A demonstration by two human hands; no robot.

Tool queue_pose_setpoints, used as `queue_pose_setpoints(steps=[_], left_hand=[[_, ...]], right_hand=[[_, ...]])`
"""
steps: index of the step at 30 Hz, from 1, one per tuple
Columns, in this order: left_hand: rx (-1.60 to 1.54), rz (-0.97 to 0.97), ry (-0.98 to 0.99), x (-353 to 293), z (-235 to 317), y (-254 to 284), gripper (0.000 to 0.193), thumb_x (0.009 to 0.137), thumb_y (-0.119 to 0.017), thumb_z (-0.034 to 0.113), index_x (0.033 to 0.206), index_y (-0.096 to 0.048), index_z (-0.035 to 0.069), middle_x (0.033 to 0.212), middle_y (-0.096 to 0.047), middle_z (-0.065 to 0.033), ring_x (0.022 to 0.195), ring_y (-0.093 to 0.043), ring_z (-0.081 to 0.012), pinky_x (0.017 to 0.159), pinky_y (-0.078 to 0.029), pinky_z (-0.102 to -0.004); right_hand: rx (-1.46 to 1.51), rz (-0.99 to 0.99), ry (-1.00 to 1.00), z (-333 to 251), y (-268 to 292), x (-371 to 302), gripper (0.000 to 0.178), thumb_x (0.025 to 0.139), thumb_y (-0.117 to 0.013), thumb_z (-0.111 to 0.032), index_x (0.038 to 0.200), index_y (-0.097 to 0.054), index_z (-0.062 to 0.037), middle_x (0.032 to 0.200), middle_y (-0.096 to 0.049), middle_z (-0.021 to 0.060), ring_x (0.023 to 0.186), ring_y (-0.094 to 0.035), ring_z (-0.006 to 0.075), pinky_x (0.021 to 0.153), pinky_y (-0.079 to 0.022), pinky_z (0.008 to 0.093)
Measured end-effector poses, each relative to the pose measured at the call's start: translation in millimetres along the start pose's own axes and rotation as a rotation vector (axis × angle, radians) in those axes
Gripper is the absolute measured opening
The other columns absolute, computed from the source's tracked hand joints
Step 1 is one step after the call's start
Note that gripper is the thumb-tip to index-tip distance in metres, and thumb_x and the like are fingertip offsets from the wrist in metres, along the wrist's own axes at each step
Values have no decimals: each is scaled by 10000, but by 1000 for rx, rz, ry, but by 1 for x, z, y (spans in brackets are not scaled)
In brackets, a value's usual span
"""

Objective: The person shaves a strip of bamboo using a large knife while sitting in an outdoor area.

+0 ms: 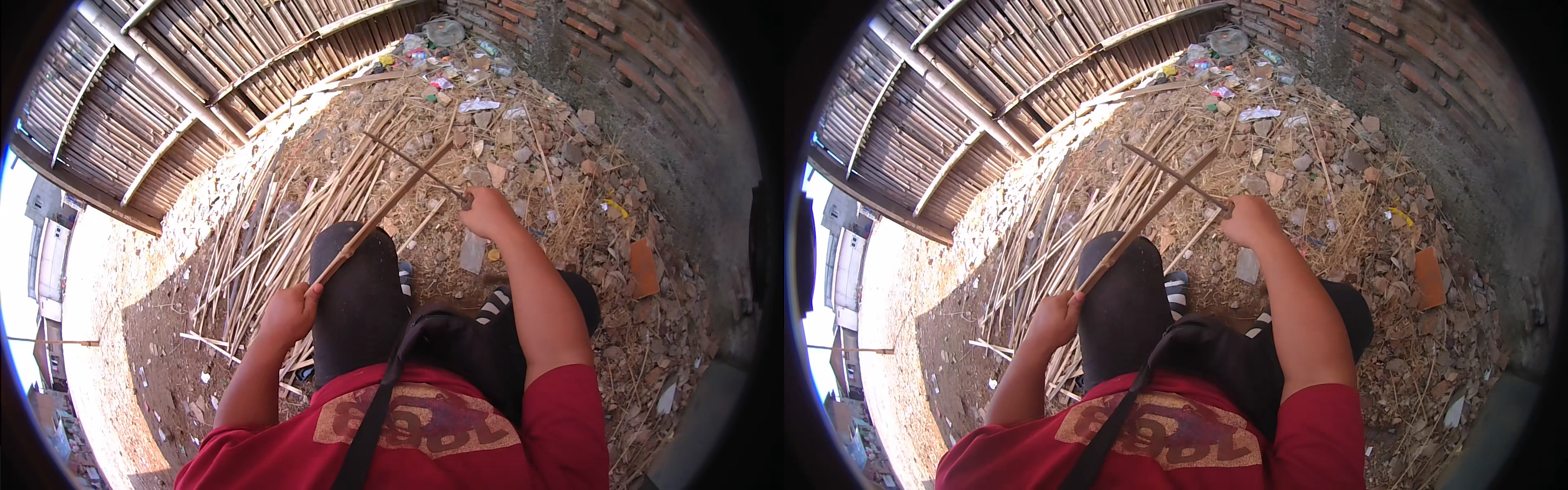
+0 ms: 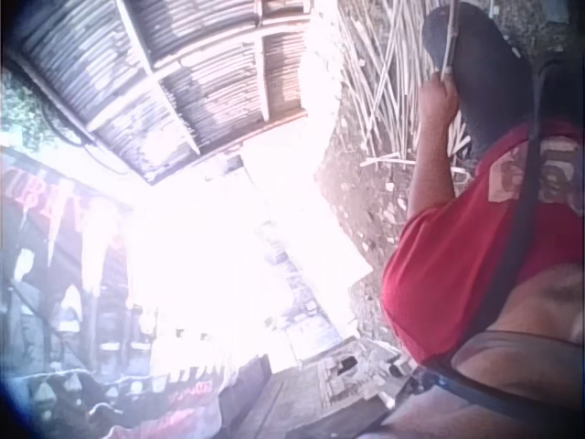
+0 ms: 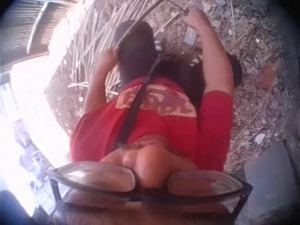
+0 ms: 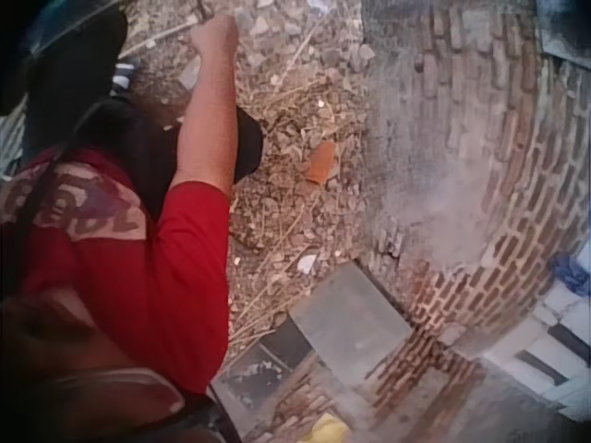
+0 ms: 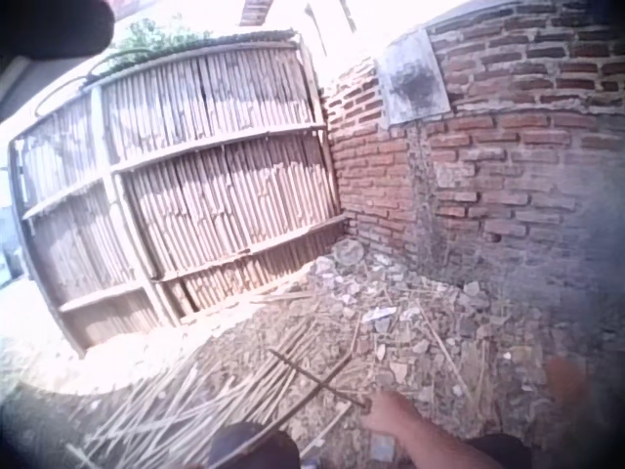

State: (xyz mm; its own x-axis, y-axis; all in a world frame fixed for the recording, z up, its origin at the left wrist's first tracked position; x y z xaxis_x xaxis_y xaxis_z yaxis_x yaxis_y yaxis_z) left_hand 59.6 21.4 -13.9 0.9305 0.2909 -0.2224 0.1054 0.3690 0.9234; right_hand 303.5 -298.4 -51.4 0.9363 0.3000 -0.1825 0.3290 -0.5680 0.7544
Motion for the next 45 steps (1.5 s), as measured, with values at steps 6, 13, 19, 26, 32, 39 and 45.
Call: queue_pose_setpoints(steps=[6,13,19,26,32,39,45], left_hand=[[61,58,-49,-8,1,2,541,1055,-456,476,894,-641,-7,817,-673,-288,822,-646,-516,730,-491,-595],[134,69,-37,-6,13,10,467,1040,-494,409,890,-635,-10,792,-657,-287,816,-637,-507,743,-476,-594],[42,18,-42,0,-2,1,518,1042,-490,460,887,-635,-13,819,-677,-280,849,-653,-506,760,-492,-591],[62,69,-73,-8,-8,3,500,1040,-499,448,896,-647,-8,808,-670,-281,821,-645,-512,735,-487,-590],[178,21,-67,4,16,10,491,1047,-488,433,907,-650,-9,811,-673,-295,833,-652,-510,757,-491,-597],[93,28,-111,5,-4,0,481,1049,-483,423,923,-644,-13,818,-675,-290,834,-647,-518,761,-491,-594],[69,-18,-95,7,1,11,510,1068,-430,407,882,-629,-23,812,-661,-303,849,-632,-526,767,-481,-596]], right_hand=[[-314,-86,192,-60,-3,-31,303,794,-684,-229,1049,-733,-75,996,-734,183,962,-706,365,825,-562,479],[-156,-87,32,-8,0,-3,261,788,-668,-211,986,-720,-50,981,-726,192,941,-695,396,846,-555,490],[-181,-161,157,-27,-30,-18,273,787,-674,-209,1016,-721,-67,977,-731,176,946,-702,381,836,-566,484],[-183,-67,255,-66,-11,-36,256,765,-675,-192,983,-732,-72,944,-731,183,921,-698,403,822,-565,469],[-116,29,95,-2,4,0,214,768,-669,-194,932,-712,-63,922,-725,195,873,-705,402,804,-568,487],[-224,-36,145,-27,-4,-21,227,798,-672,-215,967,-707,-68,944,-718,187,941,-704,373,836,-563,495],[-170,106,112,-21,16,-14,220,800,-696,-224,954,-704,-68,919,-714,182,907,-700,387,805,-556,511]])
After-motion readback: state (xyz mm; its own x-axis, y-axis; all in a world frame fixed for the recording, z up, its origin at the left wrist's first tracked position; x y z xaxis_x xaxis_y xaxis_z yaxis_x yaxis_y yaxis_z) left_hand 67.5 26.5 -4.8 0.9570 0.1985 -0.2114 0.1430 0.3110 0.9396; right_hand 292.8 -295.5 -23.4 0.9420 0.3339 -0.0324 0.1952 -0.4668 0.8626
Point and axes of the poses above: each hand's wrist, its own x-axis towards the middle knuckle, its own y-axis out of the back of the hand, z = x × y, the point moved 9 cm from there along x, towards the middle knuckle
